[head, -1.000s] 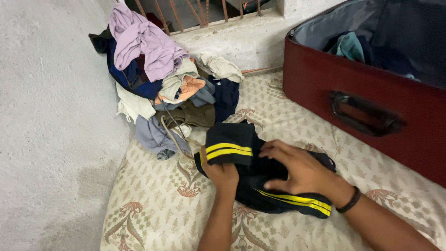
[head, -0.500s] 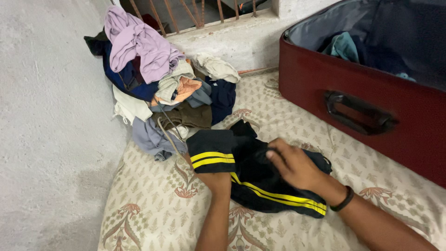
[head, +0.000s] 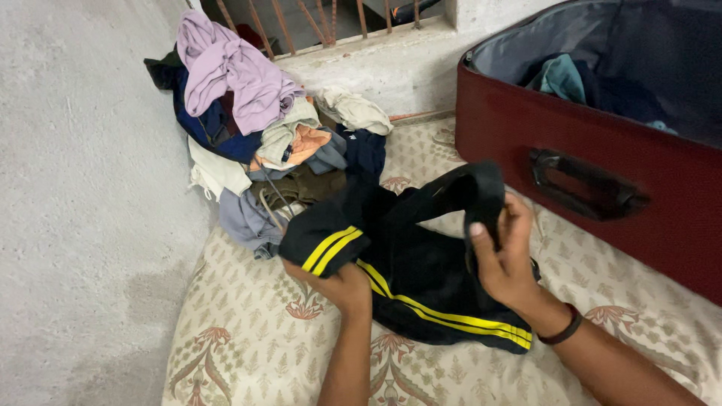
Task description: The person folds various garments, including a purple shirt, a white t-shirt, a black jacket with yellow stripes, and a dark blue shirt, on a mattress. They place the folded items into a red suitcase or onto a pile of clothes.
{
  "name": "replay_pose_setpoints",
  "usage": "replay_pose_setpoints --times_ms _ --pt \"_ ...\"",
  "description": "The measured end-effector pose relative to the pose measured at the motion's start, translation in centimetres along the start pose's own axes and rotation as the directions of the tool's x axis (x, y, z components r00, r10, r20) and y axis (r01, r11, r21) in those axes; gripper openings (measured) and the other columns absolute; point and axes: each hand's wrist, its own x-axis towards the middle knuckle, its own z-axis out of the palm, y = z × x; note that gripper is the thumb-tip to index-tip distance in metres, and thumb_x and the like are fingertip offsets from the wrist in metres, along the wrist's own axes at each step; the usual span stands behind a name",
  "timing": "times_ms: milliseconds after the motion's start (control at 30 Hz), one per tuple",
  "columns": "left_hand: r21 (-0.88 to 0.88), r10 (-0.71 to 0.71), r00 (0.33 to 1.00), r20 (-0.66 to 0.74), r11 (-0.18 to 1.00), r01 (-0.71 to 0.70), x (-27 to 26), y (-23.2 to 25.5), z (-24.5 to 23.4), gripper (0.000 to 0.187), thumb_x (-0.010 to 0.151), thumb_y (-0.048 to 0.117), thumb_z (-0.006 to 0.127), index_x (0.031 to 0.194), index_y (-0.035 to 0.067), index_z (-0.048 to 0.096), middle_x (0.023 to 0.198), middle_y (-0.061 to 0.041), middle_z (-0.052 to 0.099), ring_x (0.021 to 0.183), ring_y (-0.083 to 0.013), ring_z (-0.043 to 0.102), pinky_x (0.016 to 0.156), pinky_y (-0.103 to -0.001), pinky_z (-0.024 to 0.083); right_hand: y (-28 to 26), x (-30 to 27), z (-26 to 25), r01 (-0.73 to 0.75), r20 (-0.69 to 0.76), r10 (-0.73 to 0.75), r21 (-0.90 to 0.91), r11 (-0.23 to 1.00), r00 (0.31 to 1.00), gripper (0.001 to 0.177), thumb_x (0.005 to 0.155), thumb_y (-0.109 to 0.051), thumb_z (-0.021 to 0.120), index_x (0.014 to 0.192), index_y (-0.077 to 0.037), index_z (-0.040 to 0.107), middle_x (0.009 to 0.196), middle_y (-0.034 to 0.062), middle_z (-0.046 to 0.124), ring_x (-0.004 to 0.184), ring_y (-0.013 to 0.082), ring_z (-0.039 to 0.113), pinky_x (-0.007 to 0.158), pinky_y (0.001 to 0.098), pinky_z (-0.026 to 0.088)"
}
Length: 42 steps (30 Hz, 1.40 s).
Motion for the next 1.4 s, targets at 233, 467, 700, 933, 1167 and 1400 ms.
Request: replay_pose_setpoints --times_ms 233,467,700,933,1167,1400 --pt "0.271 0.13 0.945 0.301 0.938 -0.215 1.1 5.1 -0.3 0.103 0.069 0.006 0.086 0.152 -0.003 0.026 0.154 -0.037 0.031 0.145 -0.0521 0.027 0.118 -0.057 0.023 -1.1 0.1 0.4 0.068 0.006 -0.068 -0.083 0.994 0.998 0.064 0.099 -0.009 0.065 0.149 0.0 0.027 0.145 0.0186 0.042 0.137 0.026 0.046 0.122 0.0407 0.036" --pt "0.464 -0.028 0.85 0.525 0.848 -0.258 1.1 4.3 -0.2 0.077 0.058 0.006 0.08 0.132 0.012 0.059 0.149 -0.018 0.046 0.144 -0.0469 0.031 0.118 -0.056 0.026 -3.5 1.6 1.0 0.075 0.205 0.02 -0.445 0.892 0.979 0.07 0.075 -0.022 0.084 0.134 -0.001 0.052 0.14 0.0267 0.047 0.132 0.0398 0.048 0.108 0.0478 0.041" --pt "-0.15 0.348 0.589 0.729 0.921 -0.358 1.9 6.6 -0.8 0.073 0.07 0.024 0.066 0.14 0.006 0.056 0.153 -0.014 0.052 0.147 -0.0395 0.044 0.123 -0.052 0.032 -1.5 1.0 0.8 -0.185 0.265 0.246 -0.234 0.954 0.932 0.04 0.087 -0.001 0.072 0.125 0.0 0.061 0.11 0.0146 0.076 0.099 0.0222 0.077 0.083 0.0319 0.063" --pt "-0.31 0.62 0.365 0.694 0.716 -0.626 0.2 6.9 -1.1 0.031 0.074 0.037 0.079 0.08 0.009 0.067 0.084 -0.011 0.067 0.082 -0.0323 0.066 0.073 -0.046 0.048 -0.4 0.7 0.8 -0.348 0.091 0.377 -0.237 0.907 0.922 0.024 0.088 -0.002 0.075 0.111 -0.001 0.067 0.102 0.0085 0.078 0.091 0.017 0.077 0.077 0.0274 0.062" --pt "-0.458 0.565 0.163 0.809 0.779 -0.428 -1.8 7.6 -1.1 0.058 0.069 0.06 0.081 0.063 0.007 0.06 0.06 -0.007 0.055 0.055 -0.028 0.06 0.054 -0.038 0.047 -1.4 2.5 -0.2 -0.279 0.161 0.375 -0.423 0.862 0.913 0.016 0.079 -0.004 0.08 0.095 -0.004 0.077 0.092 0.0067 0.077 0.072 0.0143 0.074 0.065 0.0268 0.058" --pt "-0.425 0.572 0.197 0.796 0.76 -0.491 -2.4 6.8 -0.3 0.032 0.079 0.033 0.076 0.064 0.01 0.059 0.066 -0.007 0.061 0.061 -0.028 0.064 0.06 -0.04 0.05 -1.1 2.2 -0.3 -0.421 0.097 0.499 -0.416 0.806 0.861 0.009 0.08 -0.007 0.08 0.088 -0.003 0.077 0.08 0.0067 0.079 0.068 0.0112 0.074 0.063 0.0265 0.058"
